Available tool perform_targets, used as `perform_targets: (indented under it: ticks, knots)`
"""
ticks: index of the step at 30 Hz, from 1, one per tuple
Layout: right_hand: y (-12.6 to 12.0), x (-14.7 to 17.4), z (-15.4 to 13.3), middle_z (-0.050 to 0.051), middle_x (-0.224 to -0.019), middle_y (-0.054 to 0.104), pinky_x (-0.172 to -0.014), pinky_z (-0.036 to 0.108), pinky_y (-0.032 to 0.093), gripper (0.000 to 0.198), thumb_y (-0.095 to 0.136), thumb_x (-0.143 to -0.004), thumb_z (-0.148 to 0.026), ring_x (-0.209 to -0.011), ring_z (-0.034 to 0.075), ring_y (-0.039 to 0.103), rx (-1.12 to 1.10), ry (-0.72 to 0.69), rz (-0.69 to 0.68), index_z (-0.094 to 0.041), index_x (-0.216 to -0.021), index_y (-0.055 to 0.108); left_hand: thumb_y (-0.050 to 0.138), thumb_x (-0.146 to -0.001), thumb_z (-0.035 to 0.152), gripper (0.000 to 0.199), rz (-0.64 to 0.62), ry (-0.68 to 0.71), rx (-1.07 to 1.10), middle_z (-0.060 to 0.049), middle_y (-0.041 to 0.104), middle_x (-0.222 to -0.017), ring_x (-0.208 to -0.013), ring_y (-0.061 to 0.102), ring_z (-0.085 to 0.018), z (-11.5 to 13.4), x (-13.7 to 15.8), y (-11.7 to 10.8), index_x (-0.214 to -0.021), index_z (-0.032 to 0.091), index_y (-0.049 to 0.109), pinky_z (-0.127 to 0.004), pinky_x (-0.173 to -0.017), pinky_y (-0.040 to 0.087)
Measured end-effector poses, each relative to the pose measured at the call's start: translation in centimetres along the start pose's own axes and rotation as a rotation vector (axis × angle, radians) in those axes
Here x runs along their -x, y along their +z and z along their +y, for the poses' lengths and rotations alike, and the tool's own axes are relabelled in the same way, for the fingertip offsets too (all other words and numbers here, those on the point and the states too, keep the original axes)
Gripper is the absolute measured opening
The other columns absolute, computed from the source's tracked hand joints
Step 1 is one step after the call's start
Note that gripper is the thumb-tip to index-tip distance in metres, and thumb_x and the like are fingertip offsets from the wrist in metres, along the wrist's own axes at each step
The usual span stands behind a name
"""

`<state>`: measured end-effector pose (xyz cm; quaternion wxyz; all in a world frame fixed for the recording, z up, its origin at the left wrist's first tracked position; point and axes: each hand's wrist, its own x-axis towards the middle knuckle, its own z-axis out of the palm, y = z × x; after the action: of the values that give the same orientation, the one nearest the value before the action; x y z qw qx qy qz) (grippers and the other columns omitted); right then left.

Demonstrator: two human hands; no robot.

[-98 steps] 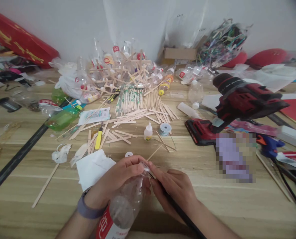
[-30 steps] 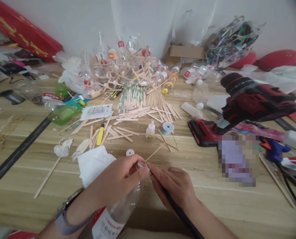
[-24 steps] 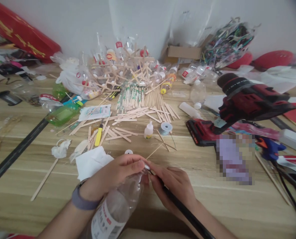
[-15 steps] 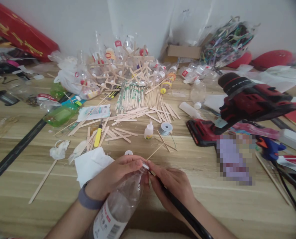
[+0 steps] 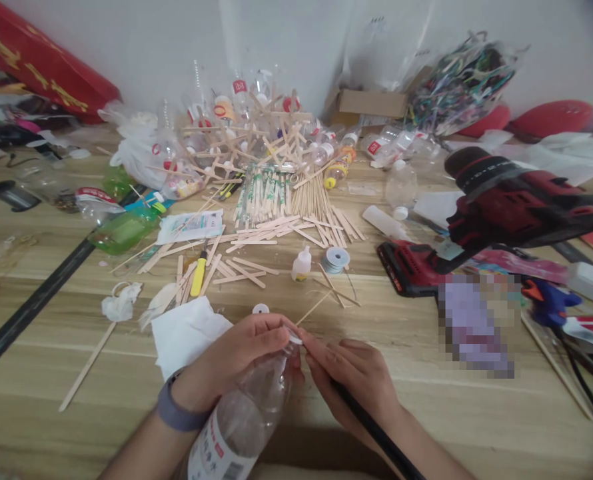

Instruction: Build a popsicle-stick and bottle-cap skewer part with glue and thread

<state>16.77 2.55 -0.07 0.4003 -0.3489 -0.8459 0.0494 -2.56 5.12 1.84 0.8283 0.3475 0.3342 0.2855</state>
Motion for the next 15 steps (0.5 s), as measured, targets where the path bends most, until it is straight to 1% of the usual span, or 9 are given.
perform_targets:
  ticks: [5,11,15]
  knots:
    - [-0.01,-0.13,-0.26,-0.002,-0.065,0.072,-0.048,0.024,0.045,0.046,0.052,-0.092,-0.010,-0.045,0.011,0.061,-0.038,0.023,0.021,-0.017,-0.137,0.050,0.077,-0.071,0.048,0.037,0.048,-0.025,0.003,-0.001,0.070,-0.070,-0.062,0.063,-0.014,-0.09,-0.02,-0.09,-0.085,0.014,0.071,-0.023,-0.061,0.045]
    - [0.04,-0.12,-0.61,-0.001,-0.068,0.072,-0.047,0.024,0.046,0.037,0.053,-0.092,-0.010,-0.046,0.011,0.061,-0.067,0.036,0.012,-0.014,-0.129,0.055,0.078,-0.067,0.050,0.038,0.124,-0.040,-0.048,-0.001,0.071,-0.068,-0.062,0.063,-0.014,-0.14,0.29,0.00,-0.084,0.016,0.075,-0.022,-0.061,0.046]
    - [0.03,-0.08,-0.58,-0.001,-0.068,0.072,-0.047,0.025,0.043,0.043,0.053,-0.092,-0.009,-0.045,0.010,0.059,-0.070,0.010,0.004,-0.013,-0.134,0.052,0.073,-0.074,0.050,0.035,0.116,-0.022,-0.087,-0.001,0.071,-0.069,-0.064,0.063,-0.015,0.01,0.63,0.21,-0.083,0.016,0.074,-0.023,-0.063,0.047]
